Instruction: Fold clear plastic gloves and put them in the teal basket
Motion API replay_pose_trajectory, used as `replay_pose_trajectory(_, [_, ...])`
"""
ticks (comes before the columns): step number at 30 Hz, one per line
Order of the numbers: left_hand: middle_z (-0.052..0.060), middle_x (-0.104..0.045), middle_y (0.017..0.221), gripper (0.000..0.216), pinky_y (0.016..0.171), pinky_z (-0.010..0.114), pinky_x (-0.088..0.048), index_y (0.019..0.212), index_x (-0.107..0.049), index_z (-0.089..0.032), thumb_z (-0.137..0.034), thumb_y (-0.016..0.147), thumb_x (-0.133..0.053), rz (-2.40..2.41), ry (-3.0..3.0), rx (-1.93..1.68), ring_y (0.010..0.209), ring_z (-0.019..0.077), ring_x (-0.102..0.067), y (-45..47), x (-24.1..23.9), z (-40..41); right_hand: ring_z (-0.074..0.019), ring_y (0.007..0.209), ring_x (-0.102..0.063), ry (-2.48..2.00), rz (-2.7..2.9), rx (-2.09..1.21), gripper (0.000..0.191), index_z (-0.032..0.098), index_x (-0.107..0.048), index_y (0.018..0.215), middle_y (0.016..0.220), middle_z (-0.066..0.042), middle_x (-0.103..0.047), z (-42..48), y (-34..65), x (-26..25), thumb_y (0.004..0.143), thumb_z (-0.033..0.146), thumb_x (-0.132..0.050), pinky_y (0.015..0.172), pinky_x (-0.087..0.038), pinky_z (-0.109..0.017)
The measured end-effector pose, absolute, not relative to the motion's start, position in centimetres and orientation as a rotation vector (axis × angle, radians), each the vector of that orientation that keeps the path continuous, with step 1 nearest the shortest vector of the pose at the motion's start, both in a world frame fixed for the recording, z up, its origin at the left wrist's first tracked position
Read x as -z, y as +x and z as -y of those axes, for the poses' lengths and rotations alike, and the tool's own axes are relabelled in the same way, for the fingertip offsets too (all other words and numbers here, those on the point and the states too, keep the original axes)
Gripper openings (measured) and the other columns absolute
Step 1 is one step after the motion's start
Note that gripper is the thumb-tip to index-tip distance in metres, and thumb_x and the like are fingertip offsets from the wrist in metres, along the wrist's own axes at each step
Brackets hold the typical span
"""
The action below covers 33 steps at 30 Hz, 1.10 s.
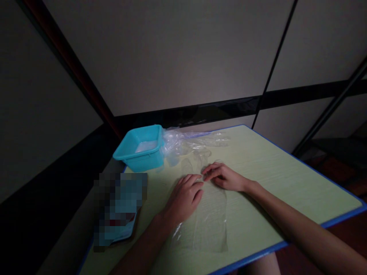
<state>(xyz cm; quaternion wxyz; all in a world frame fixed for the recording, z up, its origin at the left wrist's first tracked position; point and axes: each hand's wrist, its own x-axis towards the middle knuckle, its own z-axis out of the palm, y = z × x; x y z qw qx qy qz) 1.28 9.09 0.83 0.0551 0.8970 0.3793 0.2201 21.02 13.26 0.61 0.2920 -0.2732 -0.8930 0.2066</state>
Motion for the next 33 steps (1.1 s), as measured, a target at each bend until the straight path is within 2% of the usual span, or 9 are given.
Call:
replay_pose_trajectory(20, [0.006, -0.062, 0.107, 0.017, 0.091, 0.039, -0.04, 0.093, -0.061, -0.017, -0.014, 0.081, -0.05, -1.1, 2.695, -0.722, 0.104, 0.0201, -0.05, 1.3, -0.8, -9.2, -0.0158, 0.09, -0.057, -0.72, 2.358, -0.602, 0.038, 0.019, -0.068, 0.084, 0.098, -0.005, -0.062, -13.1, 21.0, -1.1, 0.064, -0.003, -0.043, 0.084, -0.04, -0.034])
replay_pose_trajectory(28, [0.006, -0.061, 0.11, 0.017, 0.091, 0.04, -0.04, 0.093, -0.062, -0.017, -0.015, 0.081, -0.051, -1.109, 2.705, -0.701, 0.104, 0.0203, -0.05, 1.3, -0.6, -9.2, -0.0106, 0.059, -0.053, -0.912, 2.247, -1.042, 0.027, 0.014, -0.063, 0.068, 0.063, 0.0, -0.058, -12.9, 21.2, -1.7, 0.062, -0.001, -0.04, 0.059, -0.043, -0.022])
replay_pose_trajectory(31, [0.006, -0.062, 0.11, 0.016, 0.091, 0.04, -0.04, 0.092, -0.062, -0.017, -0.014, 0.08, -0.052, -1.109, 2.704, -0.707, 0.104, 0.0204, -0.051, 1.3, -0.7, -9.2, -0.0088, 0.053, -0.054, -0.916, 2.254, -1.183, 0.025, 0.013, -0.061, 0.066, 0.057, 0.002, -0.057, -12.9, 21.7, -1.8, 0.064, 0.001, -0.039, 0.052, -0.043, -0.02])
replay_pose_trajectory(33, [0.006, -0.061, 0.111, 0.016, 0.091, 0.04, -0.04, 0.092, -0.063, -0.017, -0.014, 0.08, -0.052, -1.109, 2.707, -0.708, 0.104, 0.0205, -0.051, 1.4, -0.7, -9.2, -0.0088, 0.053, -0.055, -0.901, 2.243, -1.327, 0.022, 0.013, -0.061, 0.066, 0.056, 0.002, -0.057, -12.8, 22.0, -2.0, 0.066, 0.003, -0.041, 0.053, -0.045, -0.02])
